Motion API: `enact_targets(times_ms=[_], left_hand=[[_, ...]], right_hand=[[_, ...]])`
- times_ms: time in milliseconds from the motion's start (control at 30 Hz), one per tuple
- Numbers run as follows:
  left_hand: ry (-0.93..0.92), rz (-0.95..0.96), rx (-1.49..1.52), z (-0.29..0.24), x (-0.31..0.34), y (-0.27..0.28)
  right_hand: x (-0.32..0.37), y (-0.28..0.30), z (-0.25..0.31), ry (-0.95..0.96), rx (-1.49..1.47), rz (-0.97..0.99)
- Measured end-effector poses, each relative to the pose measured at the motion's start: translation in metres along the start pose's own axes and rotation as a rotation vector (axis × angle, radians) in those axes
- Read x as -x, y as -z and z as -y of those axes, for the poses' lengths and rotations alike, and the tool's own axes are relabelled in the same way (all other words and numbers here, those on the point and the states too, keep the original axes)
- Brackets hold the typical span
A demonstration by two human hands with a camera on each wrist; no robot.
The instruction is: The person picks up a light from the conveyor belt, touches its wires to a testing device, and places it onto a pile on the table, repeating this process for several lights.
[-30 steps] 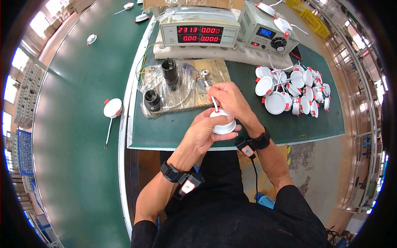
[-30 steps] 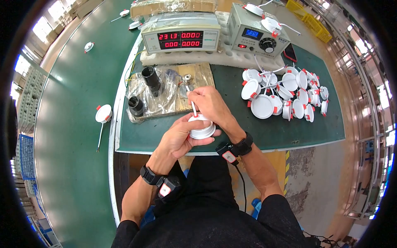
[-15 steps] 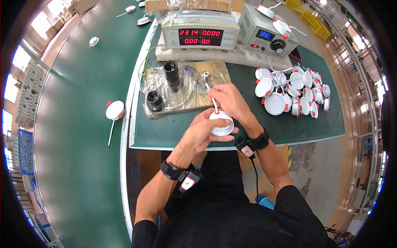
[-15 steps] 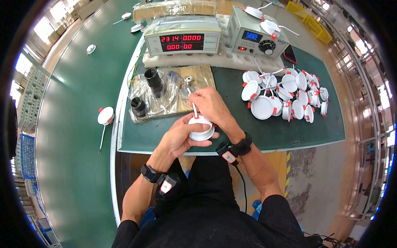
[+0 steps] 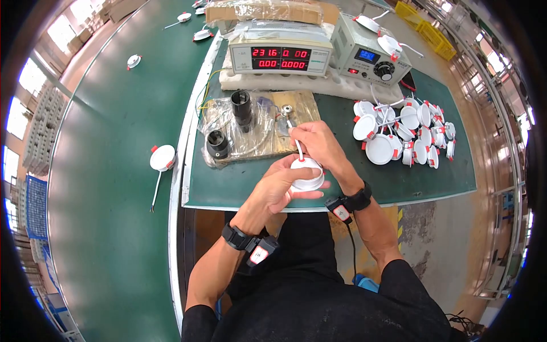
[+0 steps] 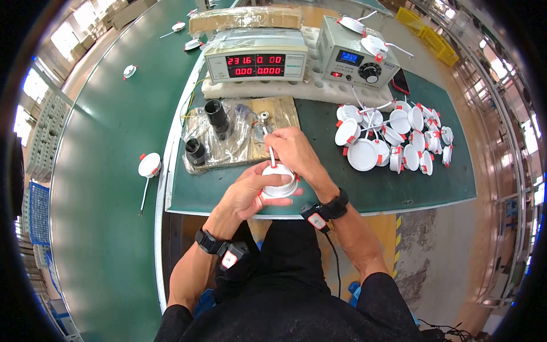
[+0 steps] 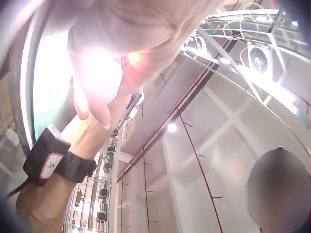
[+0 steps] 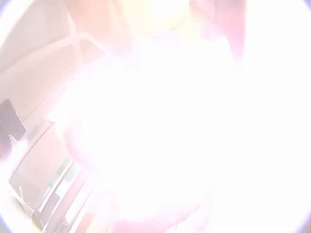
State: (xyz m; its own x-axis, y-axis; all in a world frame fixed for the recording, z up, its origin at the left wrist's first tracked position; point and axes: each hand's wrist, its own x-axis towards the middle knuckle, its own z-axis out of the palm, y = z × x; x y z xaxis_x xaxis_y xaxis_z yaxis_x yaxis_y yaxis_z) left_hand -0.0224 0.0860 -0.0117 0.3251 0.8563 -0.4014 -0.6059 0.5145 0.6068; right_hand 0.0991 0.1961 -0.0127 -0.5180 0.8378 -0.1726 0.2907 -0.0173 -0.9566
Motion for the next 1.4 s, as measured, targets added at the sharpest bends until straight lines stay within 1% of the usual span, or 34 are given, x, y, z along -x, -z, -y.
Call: enact_targets(times_ms=[33, 167, 400, 633, 833, 933, 1400], left_hand=[[0.000, 0.003, -0.006, -0.001, 0.000, -0.001], [-0.004, -0.004, 0.004, -0.002, 0.000, -0.002], [0.019, -0.001, -0.025, -0.003, -0.002, -0.001], [-0.015, 0.042, -0.017, 0.004, -0.006, 0.004], [-0.003, -0.003, -0.043, 0.001, -0.001, 0.000], [-0.030, -0.013, 0.073, 0.001, -0.002, -0.002], [-0.033, -0.011, 0.077, 0.003, -0.002, 0.000]], right_hand=[[0.000, 0.001, 0.002, 0.007, 0.010, 0.004], [0.001, 0.002, 0.008, -0.070, 0.009, 0.013], [0.003, 0.003, 0.010, -0.058, 0.052, -0.002], [0.001, 0.003, 0.006, -0.045, 0.052, -0.011], [0.003, 0.001, 0.008, -0.042, 0.027, -0.011], [0.001, 0.002, 0.006, -0.039, 0.040, -0.014], [-0.001, 0.001, 0.000, -0.037, 0.055, -0.023]])
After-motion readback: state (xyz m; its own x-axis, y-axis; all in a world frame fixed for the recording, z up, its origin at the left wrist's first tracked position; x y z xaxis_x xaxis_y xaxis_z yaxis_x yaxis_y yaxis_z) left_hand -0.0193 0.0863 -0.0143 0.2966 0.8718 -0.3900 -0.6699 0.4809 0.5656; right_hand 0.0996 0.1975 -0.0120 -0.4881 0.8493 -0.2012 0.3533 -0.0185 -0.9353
